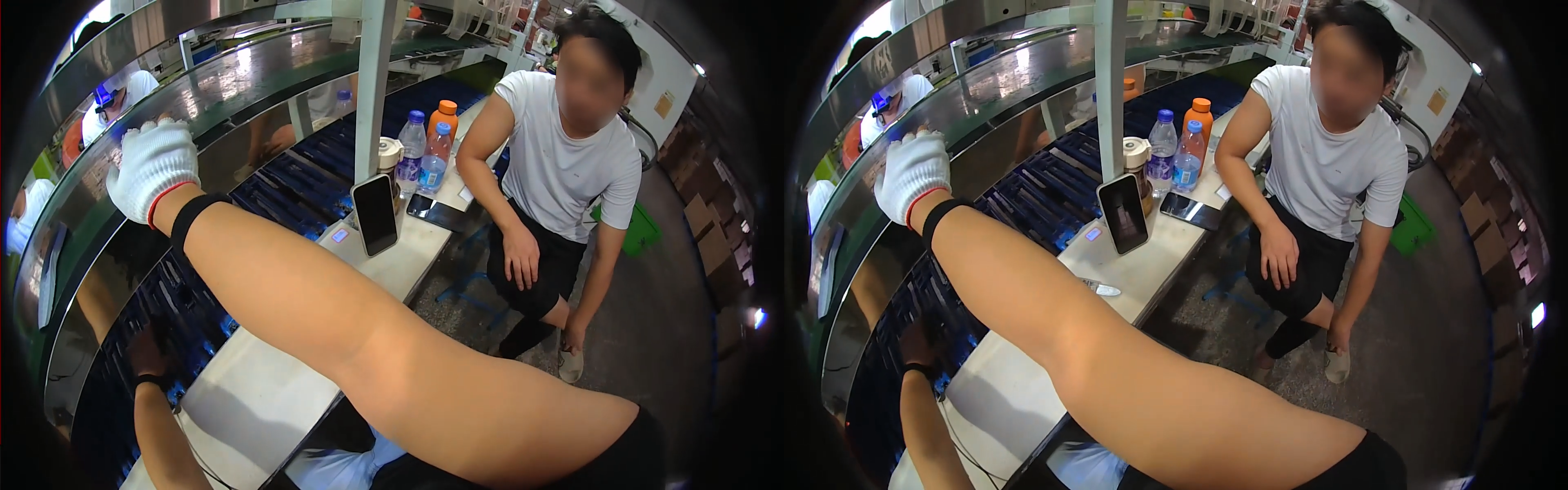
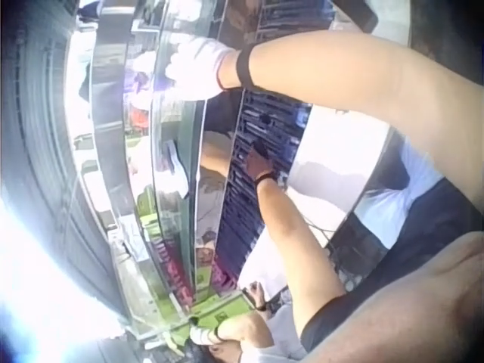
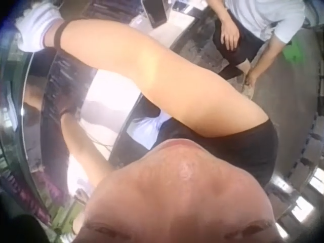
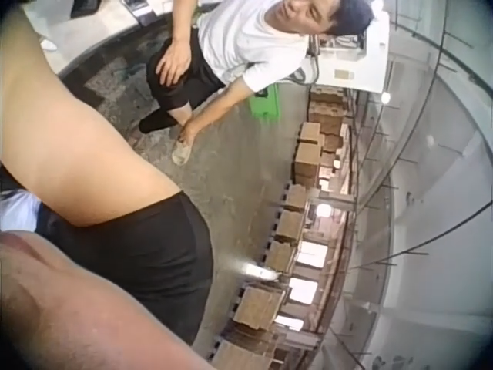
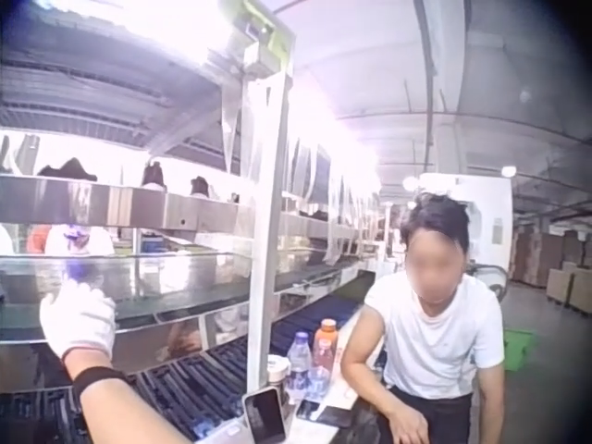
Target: Inspecting and assembling shoe uppers and soles on a factory conveyor line.
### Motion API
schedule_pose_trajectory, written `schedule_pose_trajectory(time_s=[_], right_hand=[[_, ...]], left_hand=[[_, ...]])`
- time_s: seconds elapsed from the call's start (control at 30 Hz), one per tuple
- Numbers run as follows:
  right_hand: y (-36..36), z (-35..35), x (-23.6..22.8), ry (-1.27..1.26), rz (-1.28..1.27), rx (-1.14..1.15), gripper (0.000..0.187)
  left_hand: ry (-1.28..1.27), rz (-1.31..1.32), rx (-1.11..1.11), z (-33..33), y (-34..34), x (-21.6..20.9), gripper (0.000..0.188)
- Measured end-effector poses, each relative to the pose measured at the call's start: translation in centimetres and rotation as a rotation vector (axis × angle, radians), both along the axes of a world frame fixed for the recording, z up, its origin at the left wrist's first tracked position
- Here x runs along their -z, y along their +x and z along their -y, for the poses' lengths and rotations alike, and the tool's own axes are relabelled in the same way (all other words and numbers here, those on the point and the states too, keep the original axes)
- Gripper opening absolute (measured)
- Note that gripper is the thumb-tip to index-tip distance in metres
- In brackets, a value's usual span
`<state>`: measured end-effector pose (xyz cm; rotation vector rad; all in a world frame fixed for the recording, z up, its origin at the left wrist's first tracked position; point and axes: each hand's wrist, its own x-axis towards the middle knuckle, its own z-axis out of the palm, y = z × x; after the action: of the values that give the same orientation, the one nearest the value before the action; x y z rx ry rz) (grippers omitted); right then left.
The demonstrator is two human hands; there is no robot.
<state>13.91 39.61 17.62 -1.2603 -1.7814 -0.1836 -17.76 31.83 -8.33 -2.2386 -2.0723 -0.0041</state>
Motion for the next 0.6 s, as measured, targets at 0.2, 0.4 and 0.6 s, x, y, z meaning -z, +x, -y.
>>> schedule_pose_trajectory(time_s=[0.2,0.4,0.6], right_hand=[[-1.2,0.1,-1.5,-0.249,0.106,-0.021,0.042],[-0.9,0.2,-2.2,-0.324,0.471,-0.096,0.074],[-9.4,8.6,-3.0,0.035,0.670,-0.706,0.058]], left_hand=[[0.244,0.184,0.008,6.8,-1.1,-3.2,0.060],[0.356,0.801,0.470,20.2,13.2,-10.0,0.063],[0.510,0.964,0.636,26.8,20.9,-4.8,0.087]])
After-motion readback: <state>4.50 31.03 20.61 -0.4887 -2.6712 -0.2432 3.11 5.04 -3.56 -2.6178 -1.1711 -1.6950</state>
